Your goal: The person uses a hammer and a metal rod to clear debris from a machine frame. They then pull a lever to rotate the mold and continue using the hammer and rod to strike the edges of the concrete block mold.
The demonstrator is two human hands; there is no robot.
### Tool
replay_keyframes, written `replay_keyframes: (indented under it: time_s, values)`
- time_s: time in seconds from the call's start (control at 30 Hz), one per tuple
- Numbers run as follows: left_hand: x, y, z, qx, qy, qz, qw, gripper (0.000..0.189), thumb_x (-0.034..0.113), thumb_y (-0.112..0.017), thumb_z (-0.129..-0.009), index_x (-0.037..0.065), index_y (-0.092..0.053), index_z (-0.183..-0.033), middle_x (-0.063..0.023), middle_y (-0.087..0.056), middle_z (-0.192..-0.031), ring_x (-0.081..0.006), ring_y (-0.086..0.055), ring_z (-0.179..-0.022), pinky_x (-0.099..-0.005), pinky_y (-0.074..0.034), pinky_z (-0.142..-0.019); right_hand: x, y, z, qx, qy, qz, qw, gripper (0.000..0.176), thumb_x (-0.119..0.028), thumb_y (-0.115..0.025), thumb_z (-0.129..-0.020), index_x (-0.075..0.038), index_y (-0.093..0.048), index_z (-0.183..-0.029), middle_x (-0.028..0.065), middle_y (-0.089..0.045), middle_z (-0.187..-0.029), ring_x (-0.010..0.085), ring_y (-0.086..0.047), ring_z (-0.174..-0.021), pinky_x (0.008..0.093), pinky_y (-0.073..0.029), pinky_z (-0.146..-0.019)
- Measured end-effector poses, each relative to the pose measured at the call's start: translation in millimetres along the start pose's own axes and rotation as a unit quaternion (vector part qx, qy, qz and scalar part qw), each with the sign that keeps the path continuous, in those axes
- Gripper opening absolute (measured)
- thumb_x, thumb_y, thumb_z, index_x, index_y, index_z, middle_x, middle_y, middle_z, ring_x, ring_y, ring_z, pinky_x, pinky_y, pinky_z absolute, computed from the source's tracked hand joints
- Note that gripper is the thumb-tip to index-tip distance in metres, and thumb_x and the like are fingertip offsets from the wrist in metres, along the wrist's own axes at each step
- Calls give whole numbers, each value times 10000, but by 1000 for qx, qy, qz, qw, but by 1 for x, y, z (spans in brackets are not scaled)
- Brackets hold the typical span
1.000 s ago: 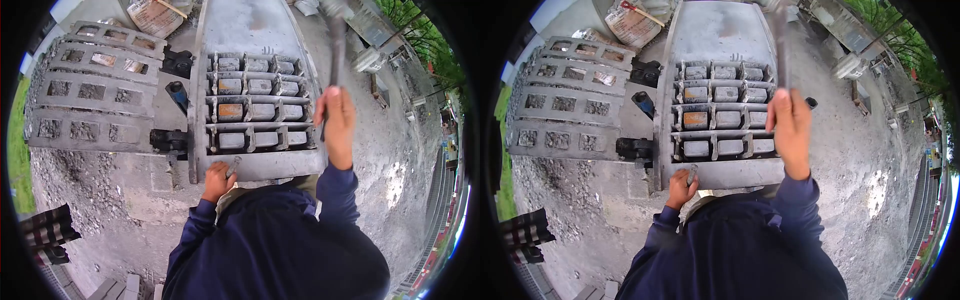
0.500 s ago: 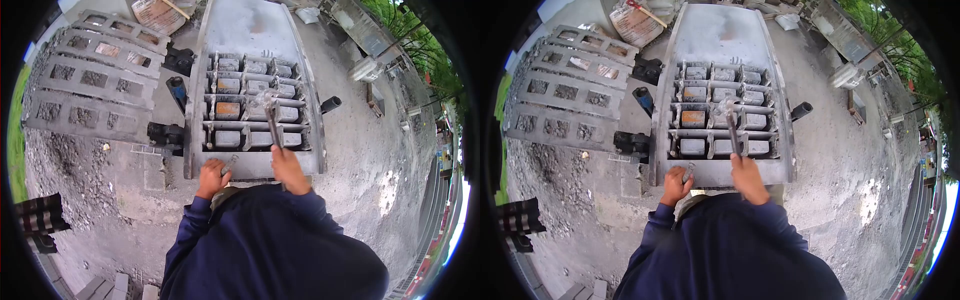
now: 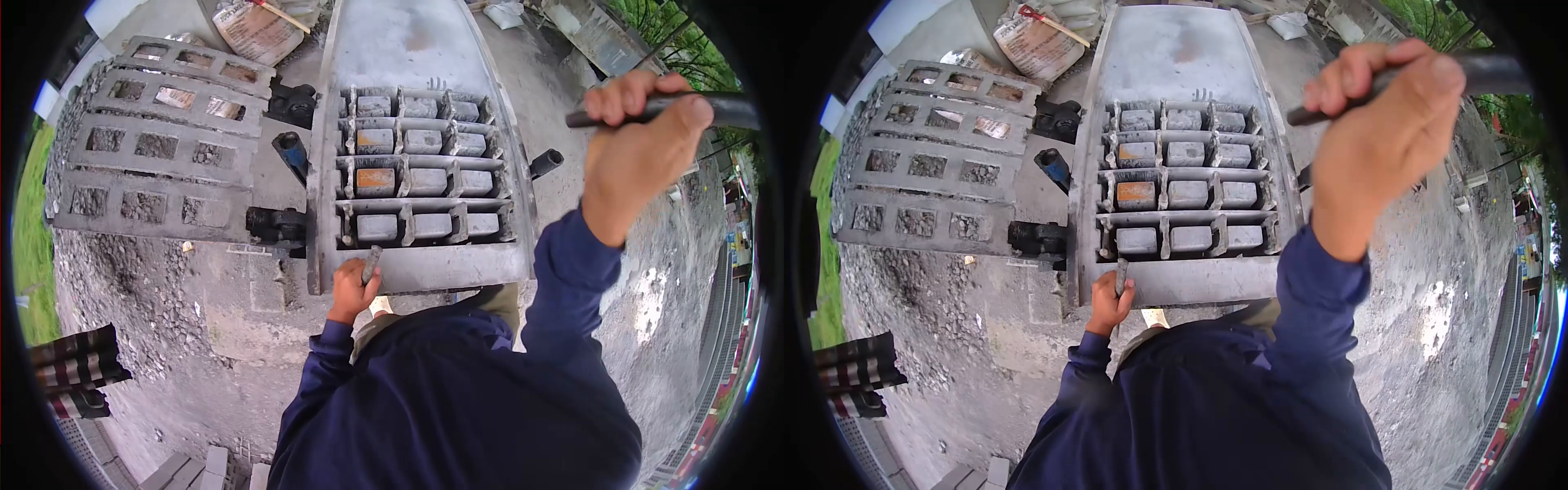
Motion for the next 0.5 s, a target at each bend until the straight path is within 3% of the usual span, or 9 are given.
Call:
replay_keyframes:
  time_s: [0.03, 0.1, 0.13, 0.17, 0.2, 0.23, 0.27, 0.33, 0.5]
  values:
    - [1, 0, 1, -3, -1, -5, 1000, 199, 121, -630, -783, 1, -565, -638, -161, -563, -641, -387, -531, -599, -453, -413, -551, -3, -4, 1, -3, 77, -5, 997, 418, -419, -359, -1028, -46, -437, -856, 46, -455, -577, 126, -435, -460, 270, -383, -450]
    - [-2, 2, 5, 14, 3, 14, 1000, 201, 120, -628, -782, 0, -561, -634, -162, -559, -636, -387, -529, -597, -455, -413, -555, 69, 9, 64, -72, -5, 149, 986, 311, -275, -400, -1021, -24, -439, -842, 128, -510, -631, 202, -484, -481, 357, -424, -474]
    - [-3, 3, 5, 25, 4, 31, 999, 203, 119, -625, -780, 0, -557, -630, -163, -555, -632, -387, -527, -595, -456, -413, -559, 107, 31, 132, -130, 99, 405, 900, 290, -241, -441, -999, 21, -479, -880, 192, -558, -643, 334, -533, -502, 456, -431, -507]
    - [-2, 6, 5, 32, -2, 35, 999, 203, 119, -625, -780, 0, -557, -630, -163, -555, -632, -387, -527, -595, -456, -413, -559, 133, 49, 206, -165, 143, 537, 815, 326, -279, -466, -984, 38, -509, -918, 254, -578, -666, 431, -549, -562, 536, -415, -561]
    - [1, 8, 4, 26, -14, 41, 999, 201, 117, -625, -779, -1, -555, -633, -167, -552, -632, -389, -524, -597, -458, -411, -562, 202, 87, 267, -327, -197, 438, 814, 349, -307, -479, -979, 25, -534, -886, 309, -584, -714, 465, -569, -633, 549, -413, -601]
    - [3, 6, 4, 20, -22, 46, 999, 198, 116, -625, -779, -2, -553, -637, -170, -549, -632, -391, -520, -599, -459, -408, -566, 212, 100, 294, -335, -288, 392, 807, 396, -378, -487, -978, -18, -534, -818, 199, -576, -625, 345, -555, -529, 468, -413, -509]
    - [2, 6, 5, 18, -22, 44, 999, 198, 116, -625, -779, -2, -553, -637, -170, -549, -632, -391, -520, -599, -459, -408, -566, 196, 92, 285, -333, -289, 391, 808, 396, -378, -487, -978, -18, -534, -818, 199, -576, -625, 345, -555, -529, 468, -413, -509]
    - [-3, 6, 9, 29, -15, 23, 999, 194, 110, -624, -783, -3, -550, -645, -181, -542, -645, -396, -513, -611, -461, -398, -566, 170, 94, 309, -260, -652, 219, 678, 391, -426, -485, -981, -83, -530, -799, 18, -497, -620, 119, -434, -457, 279, -344, -410]
    - [-11, 1, 14, 20, -1, 55, 998, 205, 115, -621, -796, -8, -535, -656, -187, -521, -650, -405, -499, -619, -466, -383, -561, 148, 95, 254, -208, -571, 175, 775, 427, -469, -474, -980, -95, -514, -777, -34, -421, -598, 45, -358, -450, 223, -279, -389]
Point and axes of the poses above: each hand's wrist, its own z-axis away from the middle knuckle, its own y-axis out of the back of the hand, x = y × z, the point moved 10 cm from there along -z, towards the middle knuckle
